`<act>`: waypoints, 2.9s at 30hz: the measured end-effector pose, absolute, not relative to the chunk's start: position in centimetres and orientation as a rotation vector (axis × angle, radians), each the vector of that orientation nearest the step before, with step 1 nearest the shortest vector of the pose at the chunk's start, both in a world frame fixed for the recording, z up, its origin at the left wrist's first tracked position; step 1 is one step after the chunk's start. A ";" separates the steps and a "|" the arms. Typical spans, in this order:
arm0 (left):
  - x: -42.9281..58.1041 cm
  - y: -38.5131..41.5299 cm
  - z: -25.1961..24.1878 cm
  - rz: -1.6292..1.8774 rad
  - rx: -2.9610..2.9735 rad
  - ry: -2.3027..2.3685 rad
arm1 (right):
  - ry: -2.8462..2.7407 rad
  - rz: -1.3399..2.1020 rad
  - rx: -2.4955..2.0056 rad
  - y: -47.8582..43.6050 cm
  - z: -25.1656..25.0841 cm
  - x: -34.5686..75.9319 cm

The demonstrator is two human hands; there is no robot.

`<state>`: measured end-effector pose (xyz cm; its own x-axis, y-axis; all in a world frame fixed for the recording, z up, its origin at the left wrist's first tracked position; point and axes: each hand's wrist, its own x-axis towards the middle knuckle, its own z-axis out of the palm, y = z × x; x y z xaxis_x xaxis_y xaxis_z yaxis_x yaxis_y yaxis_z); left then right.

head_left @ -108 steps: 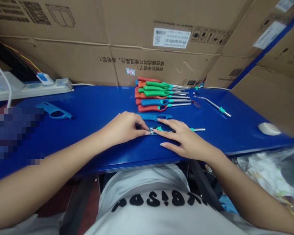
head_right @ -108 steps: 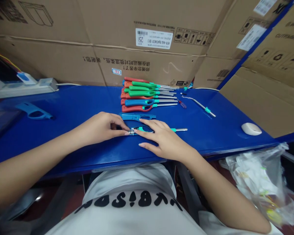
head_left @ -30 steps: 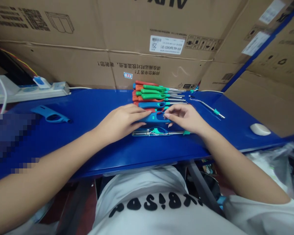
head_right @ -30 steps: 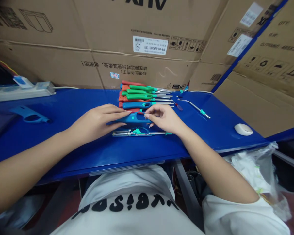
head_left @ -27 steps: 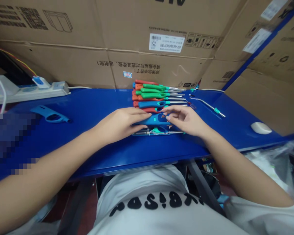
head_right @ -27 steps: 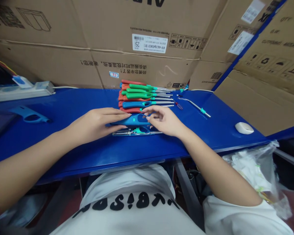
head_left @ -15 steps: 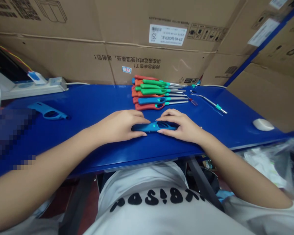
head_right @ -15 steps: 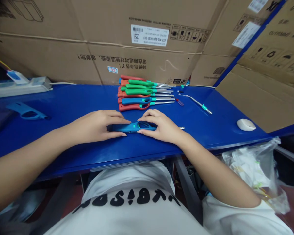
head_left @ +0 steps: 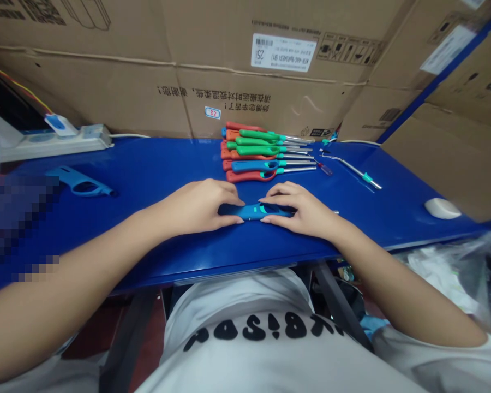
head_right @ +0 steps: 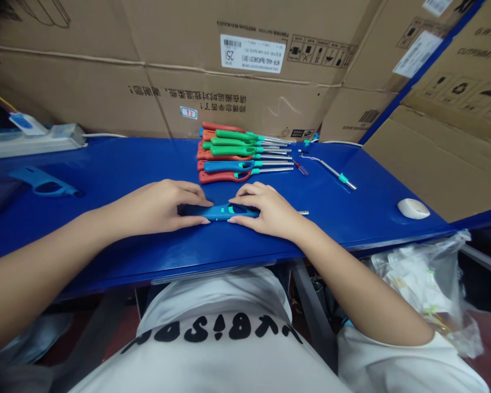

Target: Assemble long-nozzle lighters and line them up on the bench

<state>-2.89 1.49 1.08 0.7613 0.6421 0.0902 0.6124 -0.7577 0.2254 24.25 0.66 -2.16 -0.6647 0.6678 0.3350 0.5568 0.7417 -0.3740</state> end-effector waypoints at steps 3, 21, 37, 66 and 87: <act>-2.8 1.5 1.0 0.240 2.759 1.006 | -2.493 0.325 -0.945 0.6 -2.2 24.2; -2.7 1.1 0.9 0.169 2.835 1.077 | -2.511 0.215 -0.945 0.0 -2.0 24.2; -2.8 1.1 1.0 0.226 2.802 1.047 | -2.476 -0.004 -1.035 -1.2 -1.9 25.1; -2.4 1.0 0.9 0.281 2.773 1.158 | -2.340 -0.161 -0.906 -3.8 -3.1 24.8; -2.2 1.2 0.8 0.233 2.718 1.216 | -2.385 -0.108 -0.936 -4.0 -3.0 24.5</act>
<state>-2.18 1.22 0.77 0.6585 0.7485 0.0783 0.7245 -0.6587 0.2033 24.49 -4.00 -2.97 -0.5930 0.6009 0.5360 0.6470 0.7518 -0.1270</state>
